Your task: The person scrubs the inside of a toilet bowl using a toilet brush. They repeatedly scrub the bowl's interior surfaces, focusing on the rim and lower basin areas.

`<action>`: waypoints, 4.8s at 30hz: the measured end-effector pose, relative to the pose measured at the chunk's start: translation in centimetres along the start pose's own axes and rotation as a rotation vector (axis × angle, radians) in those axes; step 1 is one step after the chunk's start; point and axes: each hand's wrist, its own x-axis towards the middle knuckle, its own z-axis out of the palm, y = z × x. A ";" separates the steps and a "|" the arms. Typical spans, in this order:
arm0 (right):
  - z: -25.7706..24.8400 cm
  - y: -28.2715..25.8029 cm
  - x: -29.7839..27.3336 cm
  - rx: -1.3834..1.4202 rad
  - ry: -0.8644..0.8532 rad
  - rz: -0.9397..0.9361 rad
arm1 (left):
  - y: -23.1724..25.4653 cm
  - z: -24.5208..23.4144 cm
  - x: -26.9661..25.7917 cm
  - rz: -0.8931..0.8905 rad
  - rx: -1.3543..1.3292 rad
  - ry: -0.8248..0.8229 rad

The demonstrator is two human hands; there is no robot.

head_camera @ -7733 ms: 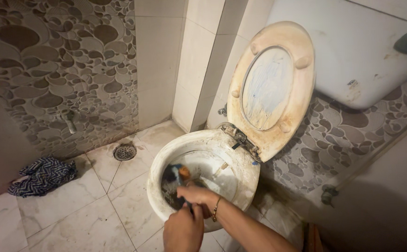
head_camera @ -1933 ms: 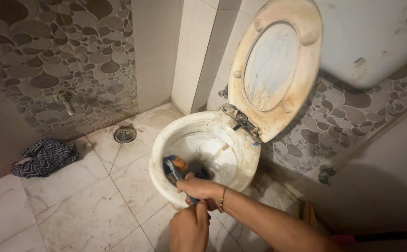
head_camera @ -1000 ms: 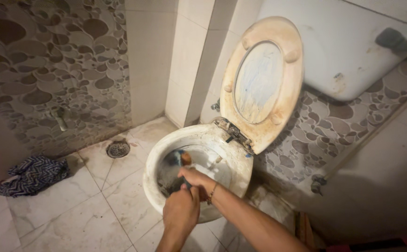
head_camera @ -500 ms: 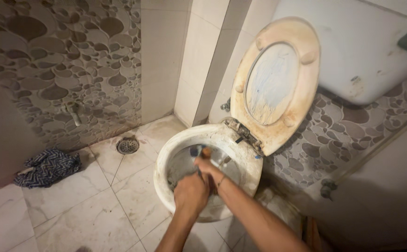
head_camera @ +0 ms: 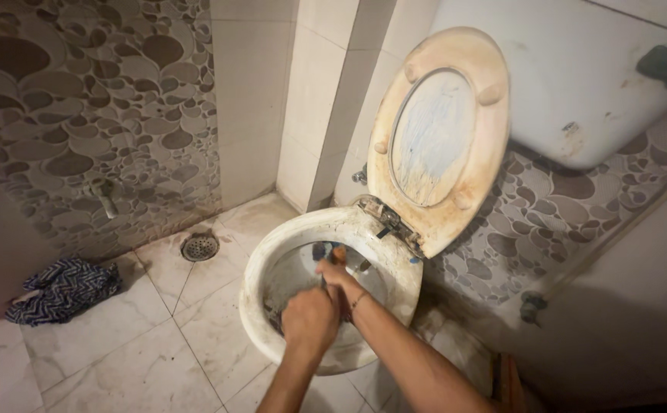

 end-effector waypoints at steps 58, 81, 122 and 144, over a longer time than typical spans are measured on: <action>2.6 2.3 -13.1 -0.591 0.104 -0.714 | -10.0 16.5 -4.2 -0.157 -0.512 0.178; 0.6 -4.4 -11.1 -1.186 0.077 -0.751 | 2.0 6.2 -3.3 -0.567 -1.620 -0.237; -7.9 -6.5 -8.6 -0.985 0.513 -0.580 | 6.0 9.2 3.4 -0.442 -1.567 -0.603; -8.2 -5.7 -7.3 -0.945 0.447 -0.554 | 4.6 11.9 4.3 -0.407 -1.560 -0.636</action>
